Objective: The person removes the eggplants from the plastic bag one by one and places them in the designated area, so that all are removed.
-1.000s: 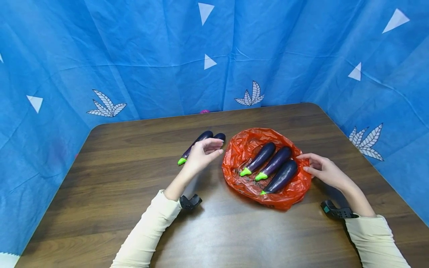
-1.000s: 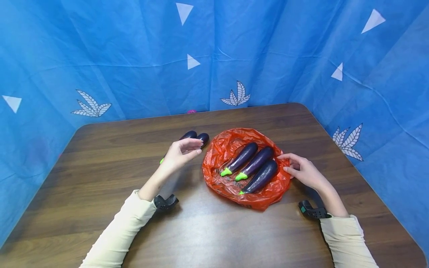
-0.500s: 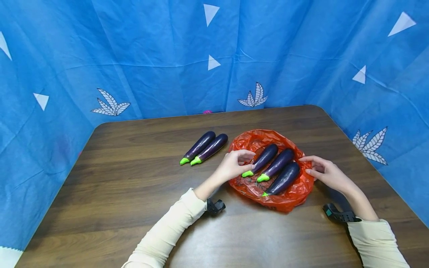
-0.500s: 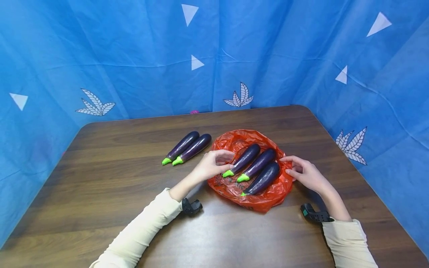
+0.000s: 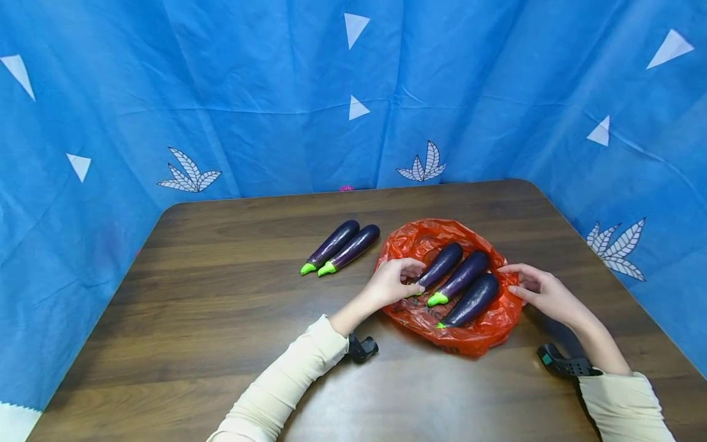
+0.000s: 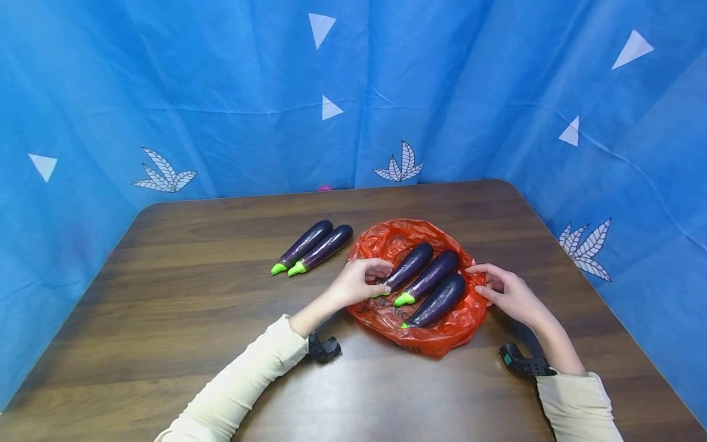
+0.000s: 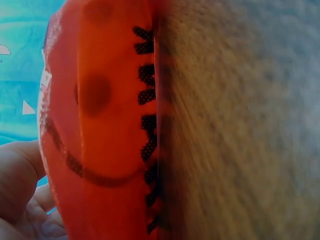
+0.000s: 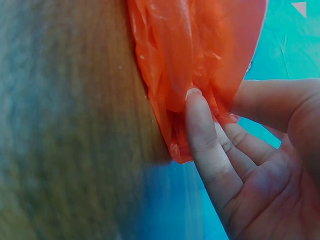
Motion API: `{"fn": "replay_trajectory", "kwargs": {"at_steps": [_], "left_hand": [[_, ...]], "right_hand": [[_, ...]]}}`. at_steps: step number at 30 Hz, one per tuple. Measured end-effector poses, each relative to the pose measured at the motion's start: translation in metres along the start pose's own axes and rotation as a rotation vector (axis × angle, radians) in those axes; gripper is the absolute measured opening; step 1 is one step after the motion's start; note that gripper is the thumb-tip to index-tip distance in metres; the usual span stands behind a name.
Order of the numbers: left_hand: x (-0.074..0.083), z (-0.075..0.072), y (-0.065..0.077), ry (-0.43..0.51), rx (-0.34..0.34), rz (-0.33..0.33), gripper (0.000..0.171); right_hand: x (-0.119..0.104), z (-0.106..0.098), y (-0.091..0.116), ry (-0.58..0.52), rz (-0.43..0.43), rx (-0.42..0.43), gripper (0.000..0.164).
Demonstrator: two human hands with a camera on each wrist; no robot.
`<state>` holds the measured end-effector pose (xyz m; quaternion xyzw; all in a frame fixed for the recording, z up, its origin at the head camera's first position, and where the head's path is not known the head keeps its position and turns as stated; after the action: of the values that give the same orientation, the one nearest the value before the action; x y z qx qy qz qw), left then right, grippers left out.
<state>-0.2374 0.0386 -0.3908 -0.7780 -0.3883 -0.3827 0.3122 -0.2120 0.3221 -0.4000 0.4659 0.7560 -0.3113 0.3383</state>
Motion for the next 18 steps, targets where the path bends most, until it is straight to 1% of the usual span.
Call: {"fn": "replay_trajectory", "kwargs": {"at_steps": [6, 11, 18], "left_hand": [[-0.0013, 0.0060, 0.0002, -0.023, -0.013, -0.017, 0.040], [-0.0057, 0.0056, 0.0017, -0.031, -0.005, -0.026, 0.040], [-0.0049, 0.0053, 0.0005, -0.089, -0.008, -0.020, 0.041]], "right_hand": [[0.0016, 0.0000, 0.0053, -0.015, -0.001, -0.005, 0.033], [0.0012, 0.0030, 0.0031, -0.026, -0.003, -0.012, 0.033], [-0.0003, 0.0014, 0.0005, -0.020, -0.020, -0.009, 0.033]]}}
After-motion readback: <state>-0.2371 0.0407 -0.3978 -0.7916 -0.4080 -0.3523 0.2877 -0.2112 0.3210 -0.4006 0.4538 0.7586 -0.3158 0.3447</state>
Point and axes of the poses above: each hand's wrist, its own y-axis away from the middle knuckle, its own z-axis out of the palm, x = y × z, the point moved 5 cm from there along -y, towards the middle knuckle, and after that the axes turned 3 degrees about x, right-handed, at the moved point
